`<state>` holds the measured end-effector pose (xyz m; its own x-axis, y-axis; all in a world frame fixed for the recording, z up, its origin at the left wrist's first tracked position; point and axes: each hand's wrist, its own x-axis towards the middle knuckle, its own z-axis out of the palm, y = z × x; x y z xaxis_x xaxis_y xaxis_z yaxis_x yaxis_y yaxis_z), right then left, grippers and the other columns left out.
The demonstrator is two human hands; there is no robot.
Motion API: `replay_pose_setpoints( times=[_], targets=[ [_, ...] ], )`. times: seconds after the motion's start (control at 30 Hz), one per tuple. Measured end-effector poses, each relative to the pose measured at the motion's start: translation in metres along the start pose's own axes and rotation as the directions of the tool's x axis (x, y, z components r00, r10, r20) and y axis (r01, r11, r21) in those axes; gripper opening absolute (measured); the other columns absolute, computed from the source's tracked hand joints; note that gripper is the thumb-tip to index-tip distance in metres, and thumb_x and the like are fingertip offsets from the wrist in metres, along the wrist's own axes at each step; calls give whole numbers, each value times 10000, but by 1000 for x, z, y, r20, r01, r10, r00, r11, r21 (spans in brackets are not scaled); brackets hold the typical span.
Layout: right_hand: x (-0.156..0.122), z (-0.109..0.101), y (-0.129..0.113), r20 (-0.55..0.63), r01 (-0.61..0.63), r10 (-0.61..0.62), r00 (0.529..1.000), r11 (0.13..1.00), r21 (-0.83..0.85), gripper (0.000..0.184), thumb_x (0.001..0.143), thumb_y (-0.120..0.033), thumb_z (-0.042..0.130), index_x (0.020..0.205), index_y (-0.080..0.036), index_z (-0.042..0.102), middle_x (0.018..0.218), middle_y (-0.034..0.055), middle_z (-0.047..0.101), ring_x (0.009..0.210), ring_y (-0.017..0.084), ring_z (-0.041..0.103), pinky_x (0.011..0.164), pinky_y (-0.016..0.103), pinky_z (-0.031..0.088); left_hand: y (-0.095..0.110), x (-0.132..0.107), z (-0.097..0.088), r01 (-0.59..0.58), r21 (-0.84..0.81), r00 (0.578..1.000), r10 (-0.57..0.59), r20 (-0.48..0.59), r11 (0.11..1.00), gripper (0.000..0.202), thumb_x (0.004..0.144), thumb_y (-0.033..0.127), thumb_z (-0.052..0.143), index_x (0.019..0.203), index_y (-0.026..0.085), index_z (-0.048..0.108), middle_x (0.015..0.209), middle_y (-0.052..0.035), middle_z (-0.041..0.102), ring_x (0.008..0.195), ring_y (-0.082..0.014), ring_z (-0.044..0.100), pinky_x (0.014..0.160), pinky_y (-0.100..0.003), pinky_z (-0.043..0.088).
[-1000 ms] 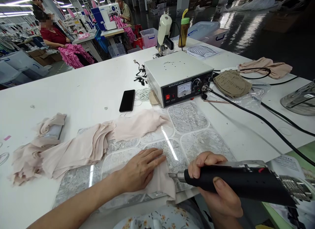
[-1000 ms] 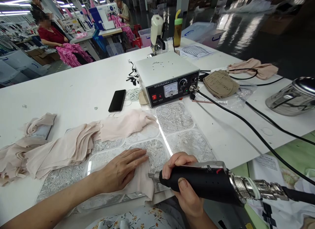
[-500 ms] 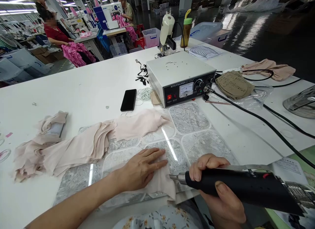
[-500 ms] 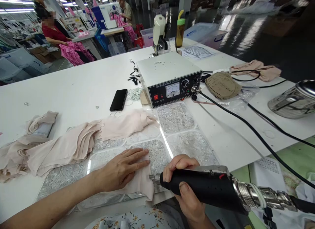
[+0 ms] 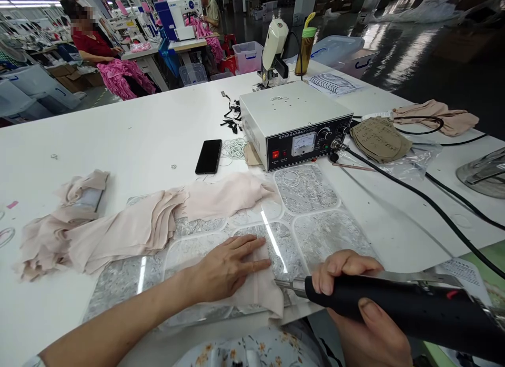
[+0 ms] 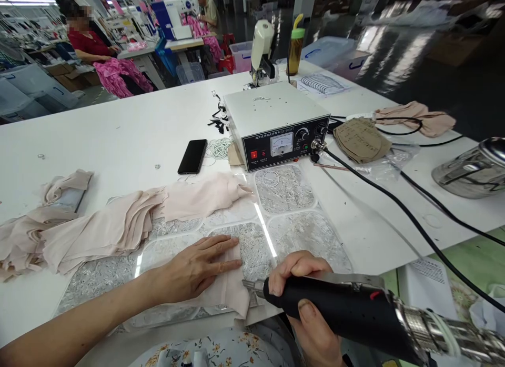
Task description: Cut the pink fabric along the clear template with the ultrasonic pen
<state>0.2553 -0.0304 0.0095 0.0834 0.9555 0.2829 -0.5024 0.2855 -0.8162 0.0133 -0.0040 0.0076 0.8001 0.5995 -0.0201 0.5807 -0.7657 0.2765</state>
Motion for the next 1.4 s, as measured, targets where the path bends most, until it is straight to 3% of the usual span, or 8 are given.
replay_pose_setpoints(
  times=[0.33,0.53,1.4],
  targets=[
    [17,3,10,-71,120,-124,990,992,-48,141,766,-283,577,879,-199,576,812,7,506,577,119,553,533,329,507,0,0,4,-21,2,999,21,-39,1000,443,910,131,493,1336,239,550,1440,-146,460,1287,-321,473,1010,-467,467],
    [24,6,16,-76,148,-155,985,985,-91,157,743,-276,584,876,-191,589,791,10,534,551,121,552,509,330,496,0,0,6,-20,-11,999,20,-28,1000,429,915,147,509,1331,238,562,1480,-142,412,1305,-319,452,1024,-455,452],
    [30,11,22,-34,140,-146,989,981,-133,87,753,-247,577,830,-206,578,762,1,527,554,127,550,513,323,478,0,-1,10,-19,-5,998,19,-57,1000,415,928,146,504,1326,251,557,1477,-131,415,1293,-308,465,1024,-441,441]
  ],
)
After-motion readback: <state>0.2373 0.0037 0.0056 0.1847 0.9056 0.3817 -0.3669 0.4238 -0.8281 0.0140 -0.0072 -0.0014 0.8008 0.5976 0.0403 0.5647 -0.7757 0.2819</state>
